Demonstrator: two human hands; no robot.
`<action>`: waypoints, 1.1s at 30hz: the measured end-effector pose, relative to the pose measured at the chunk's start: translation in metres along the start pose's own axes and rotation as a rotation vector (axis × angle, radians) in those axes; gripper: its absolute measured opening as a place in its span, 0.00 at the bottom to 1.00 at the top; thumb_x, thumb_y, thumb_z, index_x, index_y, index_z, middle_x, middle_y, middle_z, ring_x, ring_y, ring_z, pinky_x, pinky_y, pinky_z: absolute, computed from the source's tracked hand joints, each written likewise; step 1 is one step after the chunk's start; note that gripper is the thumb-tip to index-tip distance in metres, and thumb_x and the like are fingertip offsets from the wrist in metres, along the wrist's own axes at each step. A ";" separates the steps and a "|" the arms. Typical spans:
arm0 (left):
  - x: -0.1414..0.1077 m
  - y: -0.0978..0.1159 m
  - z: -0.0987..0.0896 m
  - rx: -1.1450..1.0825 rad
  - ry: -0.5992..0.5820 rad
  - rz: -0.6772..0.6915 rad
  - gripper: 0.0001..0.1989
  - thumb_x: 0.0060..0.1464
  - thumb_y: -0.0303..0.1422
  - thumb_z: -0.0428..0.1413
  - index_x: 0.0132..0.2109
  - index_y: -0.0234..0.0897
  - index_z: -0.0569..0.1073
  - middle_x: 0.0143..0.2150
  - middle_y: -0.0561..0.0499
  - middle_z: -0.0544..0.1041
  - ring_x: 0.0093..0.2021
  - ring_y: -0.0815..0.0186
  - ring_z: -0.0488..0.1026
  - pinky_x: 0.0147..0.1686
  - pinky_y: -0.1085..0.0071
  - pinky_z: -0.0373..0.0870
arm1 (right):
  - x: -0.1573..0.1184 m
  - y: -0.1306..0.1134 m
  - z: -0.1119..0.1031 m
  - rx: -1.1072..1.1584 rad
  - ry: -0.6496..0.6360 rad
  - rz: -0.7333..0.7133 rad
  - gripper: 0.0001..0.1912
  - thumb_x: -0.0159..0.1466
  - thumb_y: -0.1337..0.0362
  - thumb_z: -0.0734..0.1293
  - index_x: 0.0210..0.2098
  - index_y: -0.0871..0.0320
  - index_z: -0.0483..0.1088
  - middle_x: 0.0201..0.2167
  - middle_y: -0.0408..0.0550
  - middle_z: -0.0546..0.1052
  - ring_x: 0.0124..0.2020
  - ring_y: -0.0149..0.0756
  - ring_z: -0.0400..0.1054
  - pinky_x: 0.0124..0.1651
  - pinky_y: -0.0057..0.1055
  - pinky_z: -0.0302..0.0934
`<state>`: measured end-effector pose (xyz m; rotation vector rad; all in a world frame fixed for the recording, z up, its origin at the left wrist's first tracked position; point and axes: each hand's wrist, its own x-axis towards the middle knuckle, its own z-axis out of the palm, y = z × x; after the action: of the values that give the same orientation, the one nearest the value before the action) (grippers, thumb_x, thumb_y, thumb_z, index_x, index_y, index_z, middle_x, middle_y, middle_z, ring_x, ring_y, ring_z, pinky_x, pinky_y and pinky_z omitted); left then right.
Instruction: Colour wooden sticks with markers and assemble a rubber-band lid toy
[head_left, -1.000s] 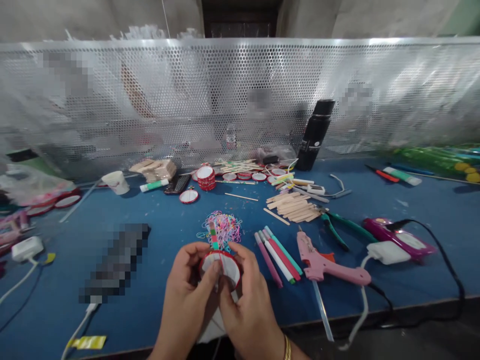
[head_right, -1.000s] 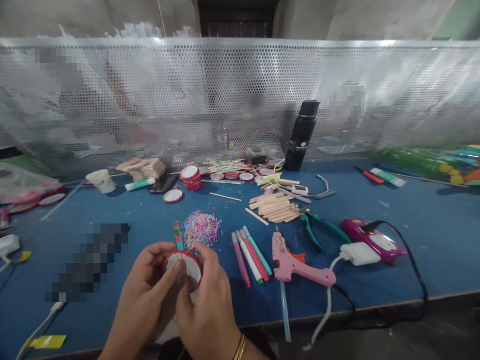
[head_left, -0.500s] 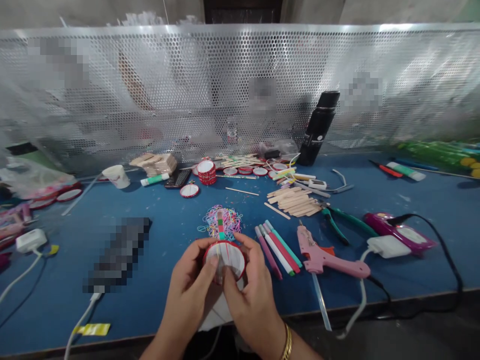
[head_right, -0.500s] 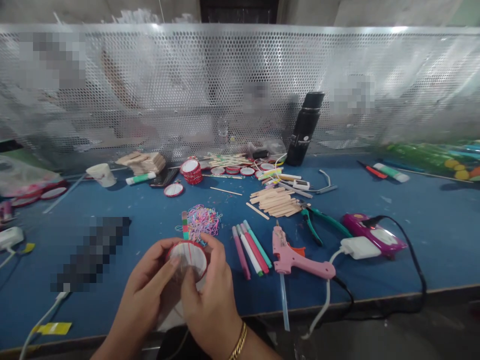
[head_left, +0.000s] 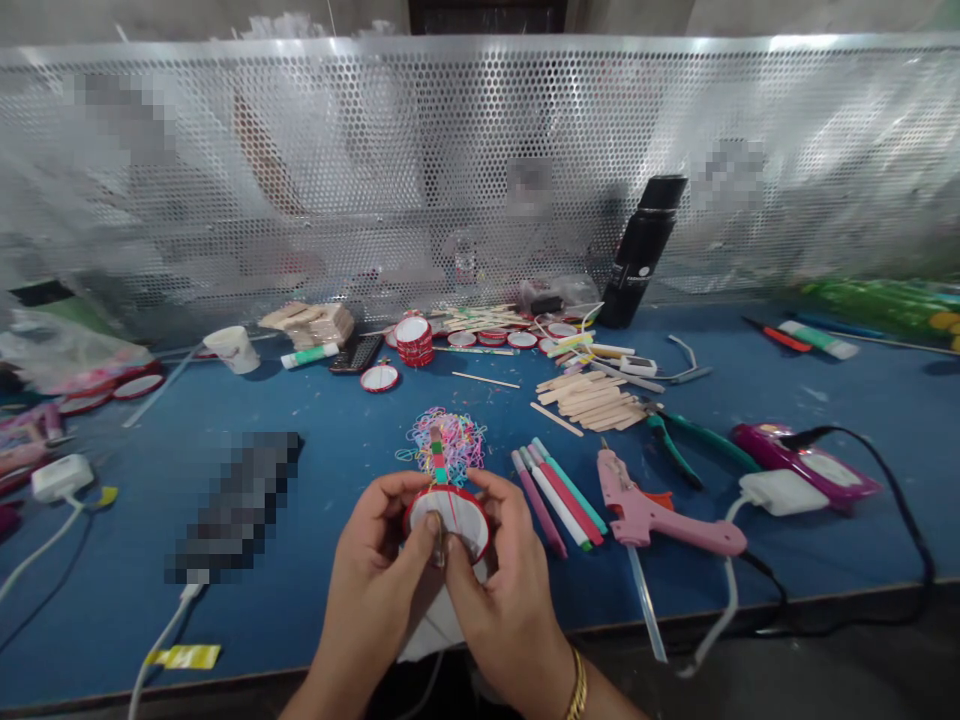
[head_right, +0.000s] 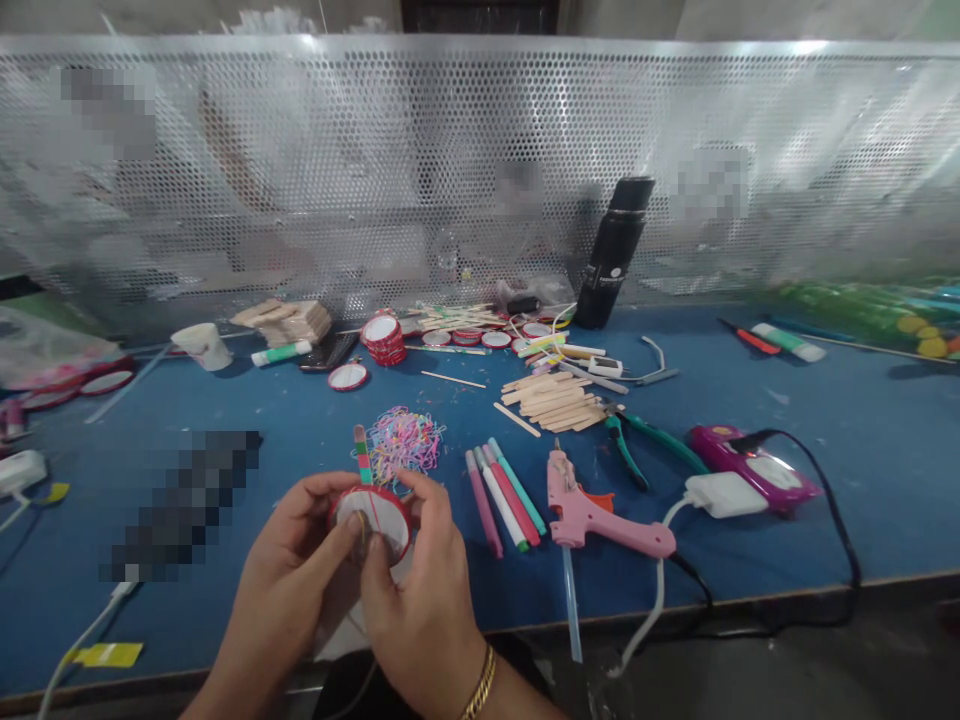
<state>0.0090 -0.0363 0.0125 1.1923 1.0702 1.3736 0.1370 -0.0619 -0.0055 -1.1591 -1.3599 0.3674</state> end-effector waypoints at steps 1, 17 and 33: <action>-0.001 0.000 0.000 -0.012 -0.006 0.000 0.18 0.56 0.41 0.69 0.51 0.39 0.80 0.41 0.46 0.84 0.38 0.60 0.81 0.41 0.66 0.77 | 0.000 0.000 0.000 0.002 0.002 0.008 0.21 0.70 0.64 0.65 0.62 0.53 0.64 0.45 0.50 0.80 0.42 0.40 0.79 0.43 0.39 0.78; -0.001 0.001 0.003 0.045 -0.049 -0.034 0.15 0.59 0.46 0.67 0.41 0.38 0.78 0.33 0.48 0.82 0.31 0.63 0.78 0.35 0.68 0.75 | -0.002 0.000 0.002 0.046 -0.050 0.028 0.20 0.72 0.58 0.67 0.61 0.55 0.65 0.46 0.52 0.81 0.42 0.39 0.80 0.44 0.36 0.77; 0.001 -0.001 0.001 -0.120 0.074 -0.063 0.16 0.53 0.44 0.71 0.38 0.37 0.79 0.31 0.51 0.80 0.30 0.66 0.75 0.32 0.71 0.73 | 0.002 -0.006 -0.005 0.014 -0.011 -0.072 0.08 0.73 0.64 0.63 0.51 0.53 0.71 0.40 0.46 0.81 0.38 0.34 0.77 0.41 0.31 0.73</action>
<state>0.0103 -0.0350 0.0118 1.0191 1.0529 1.4222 0.1394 -0.0647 0.0014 -1.0945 -1.4025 0.3316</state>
